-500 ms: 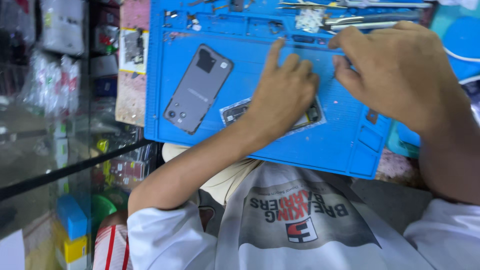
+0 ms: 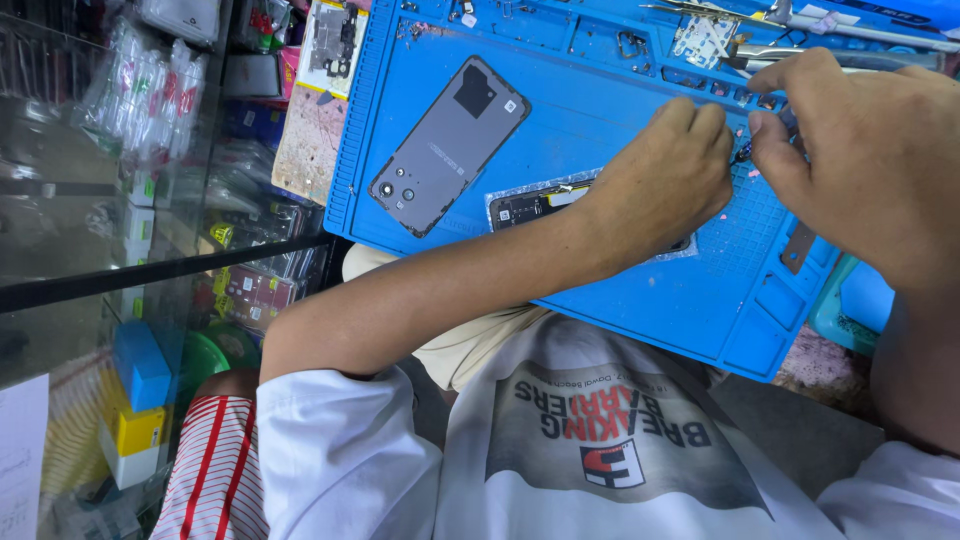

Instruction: The person holds a mobile phone and its back cover, سپس places the back cover on a work mat. They use a toothbrush to clean the internal components of the phone and finally use a screwdriver to remove a screw from the internal frame.

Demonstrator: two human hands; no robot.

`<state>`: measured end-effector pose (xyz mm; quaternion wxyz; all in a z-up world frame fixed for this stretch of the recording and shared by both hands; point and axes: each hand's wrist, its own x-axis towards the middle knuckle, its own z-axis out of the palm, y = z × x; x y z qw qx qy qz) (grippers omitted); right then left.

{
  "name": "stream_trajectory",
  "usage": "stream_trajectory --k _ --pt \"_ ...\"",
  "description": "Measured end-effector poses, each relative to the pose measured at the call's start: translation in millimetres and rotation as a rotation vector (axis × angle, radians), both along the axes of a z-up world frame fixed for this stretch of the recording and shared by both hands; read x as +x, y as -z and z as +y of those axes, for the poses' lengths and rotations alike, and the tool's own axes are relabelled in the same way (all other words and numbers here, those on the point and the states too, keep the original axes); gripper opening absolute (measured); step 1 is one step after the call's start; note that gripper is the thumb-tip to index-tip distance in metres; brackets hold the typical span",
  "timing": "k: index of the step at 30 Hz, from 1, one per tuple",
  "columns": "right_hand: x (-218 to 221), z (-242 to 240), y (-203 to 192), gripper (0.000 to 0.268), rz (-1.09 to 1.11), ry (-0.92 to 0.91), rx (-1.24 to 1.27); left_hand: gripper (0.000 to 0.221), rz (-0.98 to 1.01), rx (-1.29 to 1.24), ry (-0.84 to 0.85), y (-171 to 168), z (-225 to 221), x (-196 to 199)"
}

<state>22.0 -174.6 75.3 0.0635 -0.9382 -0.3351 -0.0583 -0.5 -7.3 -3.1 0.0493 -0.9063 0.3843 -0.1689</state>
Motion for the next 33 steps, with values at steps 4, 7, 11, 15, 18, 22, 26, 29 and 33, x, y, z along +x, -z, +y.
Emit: stream_trajectory --k 4,7,11,15,18,22,26,29,33 --pt "-1.4 3.4 -4.8 0.021 0.012 0.010 -0.001 0.015 0.029 0.042 0.000 4.3 -3.6 6.1" --pt "-2.8 3.5 -6.1 0.021 0.034 0.013 0.044 0.016 -0.012 0.059 -0.029 10.0 -5.5 5.8" --pt "-1.4 -2.1 -0.3 0.019 0.025 -0.028 0.105 0.016 -0.030 0.071 -0.097 16.6 -4.1 4.6" --pt "-0.6 -1.8 1.1 0.021 0.025 -0.044 0.105 0.016 -0.056 0.065 -0.129 19.5 -3.6 4.5" --pt "-1.5 2.5 -4.1 0.024 0.065 0.005 0.048 0.014 -0.068 0.073 -0.138 20.8 -3.5 3.0" --pt "-1.5 5.4 -8.8 0.023 0.061 -0.022 0.059 0.013 0.007 -0.015 -0.074 20.3 -3.7 6.2" --pt "-2.6 7.3 -10.6 0.024 0.069 -0.002 0.046 0.012 0.075 -0.091 0.018 21.6 -8.0 21.5" --pt "-2.2 8.4 -11.9 0.024 0.045 -0.018 0.053 0.013 0.179 -0.126 0.060 23.6 -9.1 31.7" --pt "-1.1 9.3 -13.6 0.026 0.103 0.014 0.033 0.012 0.143 -0.073 0.044 23.7 -12.6 29.5"
